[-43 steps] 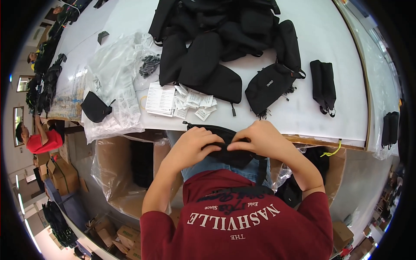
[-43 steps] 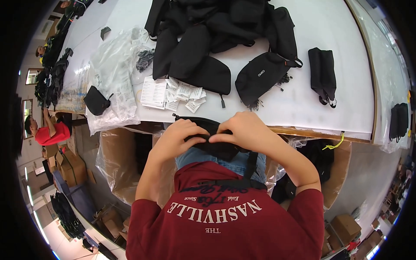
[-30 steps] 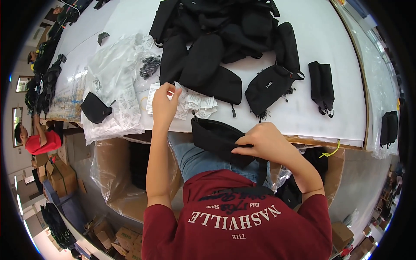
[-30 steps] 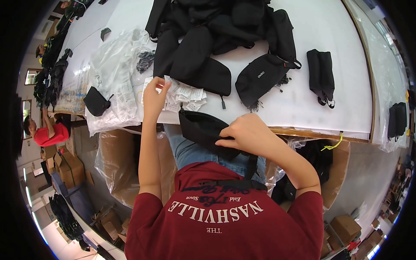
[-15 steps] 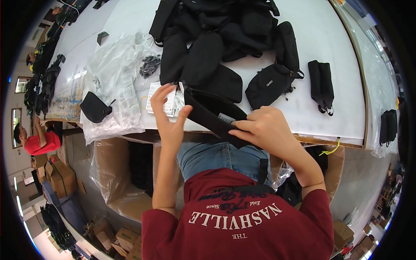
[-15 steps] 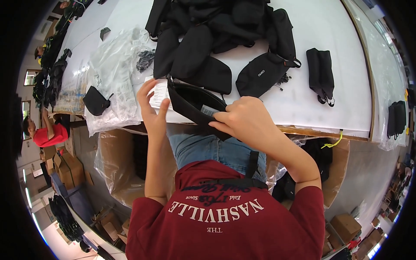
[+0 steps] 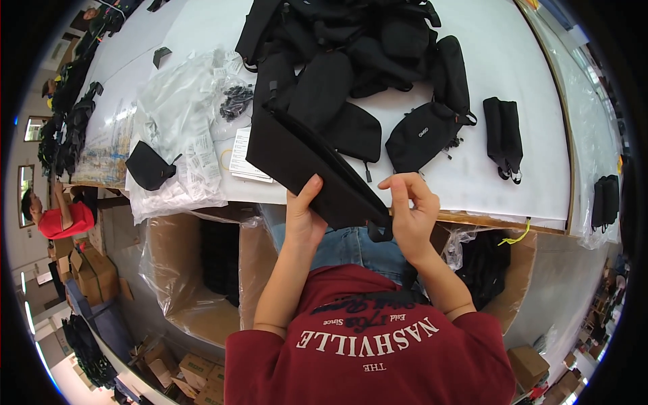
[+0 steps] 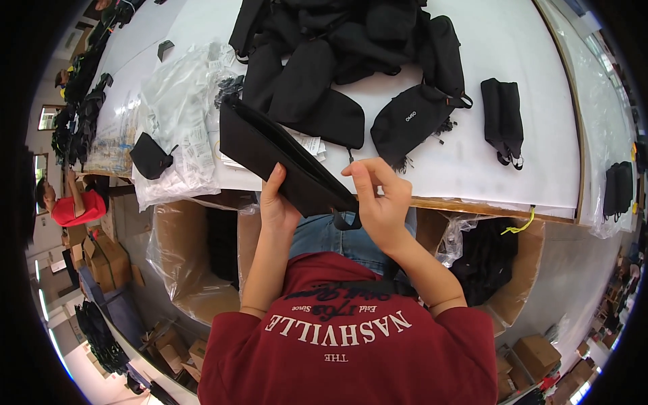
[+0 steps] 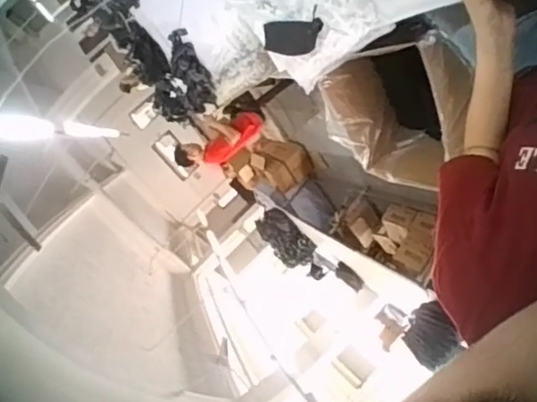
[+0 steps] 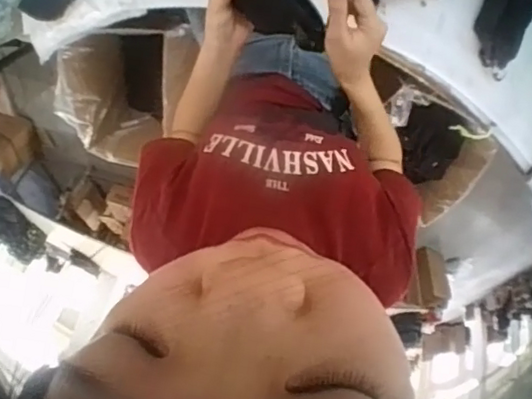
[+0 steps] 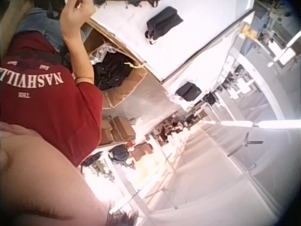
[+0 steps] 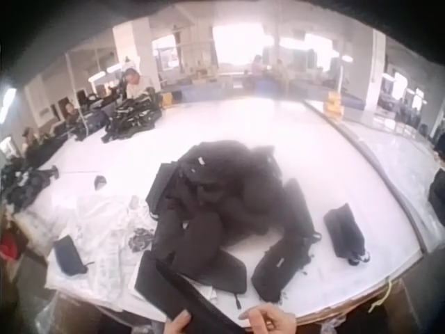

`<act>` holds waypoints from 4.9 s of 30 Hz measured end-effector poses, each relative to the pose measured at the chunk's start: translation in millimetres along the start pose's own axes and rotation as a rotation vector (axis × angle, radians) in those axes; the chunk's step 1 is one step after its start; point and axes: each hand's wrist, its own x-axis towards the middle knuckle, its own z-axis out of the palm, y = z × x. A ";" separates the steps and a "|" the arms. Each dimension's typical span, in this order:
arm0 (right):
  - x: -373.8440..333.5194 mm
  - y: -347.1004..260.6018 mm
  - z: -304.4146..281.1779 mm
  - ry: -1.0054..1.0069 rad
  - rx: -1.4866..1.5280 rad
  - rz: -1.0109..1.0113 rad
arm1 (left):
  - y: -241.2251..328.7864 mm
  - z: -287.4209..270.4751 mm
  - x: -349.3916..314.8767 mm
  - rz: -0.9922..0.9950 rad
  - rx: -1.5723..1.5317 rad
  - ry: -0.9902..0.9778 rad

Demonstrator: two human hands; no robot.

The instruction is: Inserting silica gel packets and instruction cards into individual black protective pouches.

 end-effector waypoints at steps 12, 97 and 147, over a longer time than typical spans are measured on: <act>50.9 -2.8 -21.2 -0.099 -0.144 -0.392 | -3.4 34.6 -15.7 -0.296 0.430 -0.272; 86.4 74.2 -285.8 0.377 -1.192 0.011 | 128.7 -135.7 89.0 0.499 2.188 0.304; 31.4 33.4 -87.3 -0.197 -0.264 0.025 | 37.7 30.8 -18.8 0.294 1.416 -0.183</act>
